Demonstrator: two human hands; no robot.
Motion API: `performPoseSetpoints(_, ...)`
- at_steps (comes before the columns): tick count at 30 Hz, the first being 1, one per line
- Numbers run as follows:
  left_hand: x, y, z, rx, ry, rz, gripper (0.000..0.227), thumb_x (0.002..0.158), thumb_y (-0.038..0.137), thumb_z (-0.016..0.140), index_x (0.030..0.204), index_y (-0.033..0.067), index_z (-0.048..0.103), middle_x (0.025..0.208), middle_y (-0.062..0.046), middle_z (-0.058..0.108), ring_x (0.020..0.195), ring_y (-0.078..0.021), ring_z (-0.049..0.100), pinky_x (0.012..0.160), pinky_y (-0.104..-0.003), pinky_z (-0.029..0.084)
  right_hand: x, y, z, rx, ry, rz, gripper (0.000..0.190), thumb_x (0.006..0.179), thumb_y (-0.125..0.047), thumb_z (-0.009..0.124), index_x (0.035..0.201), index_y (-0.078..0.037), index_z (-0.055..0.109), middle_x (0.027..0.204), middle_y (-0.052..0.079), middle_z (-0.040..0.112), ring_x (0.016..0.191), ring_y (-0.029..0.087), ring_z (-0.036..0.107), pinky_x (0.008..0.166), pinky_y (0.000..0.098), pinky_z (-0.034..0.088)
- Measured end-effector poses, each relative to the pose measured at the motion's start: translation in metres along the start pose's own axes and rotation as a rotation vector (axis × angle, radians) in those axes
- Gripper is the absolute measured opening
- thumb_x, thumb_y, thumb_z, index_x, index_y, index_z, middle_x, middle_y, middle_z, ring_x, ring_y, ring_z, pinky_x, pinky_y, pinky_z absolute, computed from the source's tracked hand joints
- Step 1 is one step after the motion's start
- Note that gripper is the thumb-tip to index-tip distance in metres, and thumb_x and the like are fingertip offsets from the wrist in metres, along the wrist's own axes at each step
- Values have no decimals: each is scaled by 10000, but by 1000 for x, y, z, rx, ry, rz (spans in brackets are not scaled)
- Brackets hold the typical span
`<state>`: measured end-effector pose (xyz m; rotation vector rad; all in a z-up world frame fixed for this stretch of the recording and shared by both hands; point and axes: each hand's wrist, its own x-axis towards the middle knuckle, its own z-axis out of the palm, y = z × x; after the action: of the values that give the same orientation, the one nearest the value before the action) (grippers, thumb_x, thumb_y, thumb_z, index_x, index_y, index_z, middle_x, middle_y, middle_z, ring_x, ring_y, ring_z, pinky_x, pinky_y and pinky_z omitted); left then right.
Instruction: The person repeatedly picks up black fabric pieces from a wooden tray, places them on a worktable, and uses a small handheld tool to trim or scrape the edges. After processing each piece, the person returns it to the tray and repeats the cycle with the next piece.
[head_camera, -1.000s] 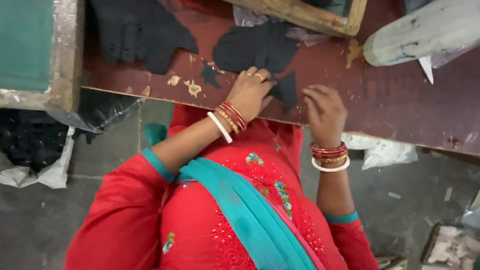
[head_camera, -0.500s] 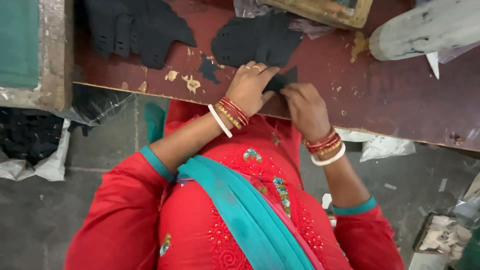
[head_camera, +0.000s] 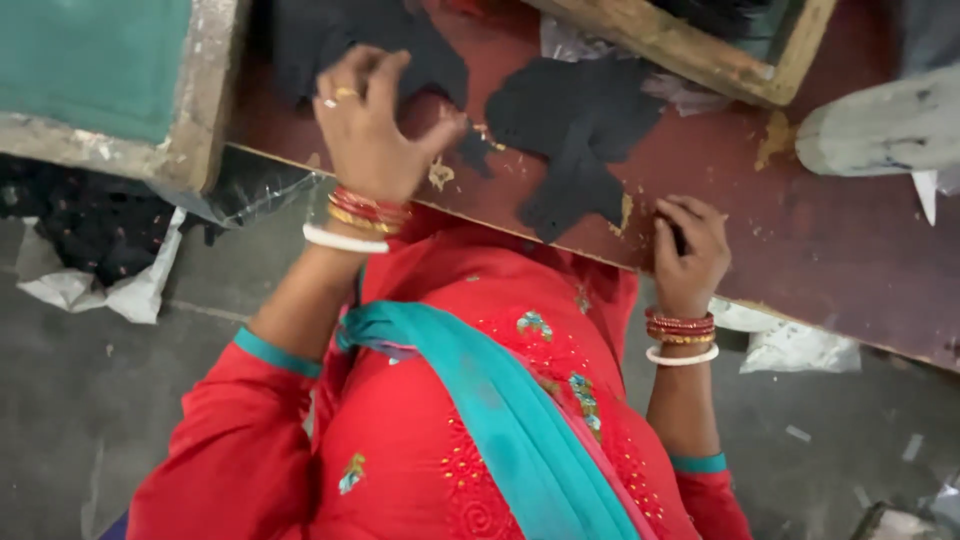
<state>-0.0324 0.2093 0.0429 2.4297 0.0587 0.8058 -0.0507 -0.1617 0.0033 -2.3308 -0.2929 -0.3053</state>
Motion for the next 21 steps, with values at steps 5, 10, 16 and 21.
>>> performPoseSetpoints(5, -50, 60, 61, -143, -496, 66, 493, 785, 452, 893, 986, 43, 704, 1032, -160, 665, 1005, -370, 633, 855, -491, 521, 13, -18, -2, -17, -79, -20, 196, 968, -32, 730, 1160, -49, 759, 1185, 134, 732, 1119, 303, 705, 1026, 415, 510)
performPoseSetpoints(10, -68, 75, 93, -270, -631, 193, 367, 855, 266, 804, 1075, -11, 706, 1035, -181, 634, 966, -362, 623, 838, -470, 527, 23, -41, -3, 26, -181, -68, 190, 977, -47, 717, 1165, -53, 746, 1177, 140, 709, 1107, 312, 705, 966, 376, 558)
performPoseSetpoints(16, -55, 82, 94, -261, -611, 265, 235, 778, 174, 802, 920, 5, 724, 1009, -183, 626, 1002, -384, 606, 883, -459, 523, 43, -32, 16, -103, -300, -284, 197, 939, -25, 727, 1135, -40, 736, 1126, 146, 694, 1081, 351, 662, 941, 433, 544)
performPoseSetpoints(21, -62, 78, 97, -246, -581, 266, 250, 802, 189, 794, 934, -14, 727, 1028, -192, 629, 1013, -380, 605, 875, -447, 520, 25, -31, 10, -137, -336, -360, 223, 925, 10, 698, 1144, -29, 714, 1131, 162, 674, 1075, 372, 638, 947, 449, 536)
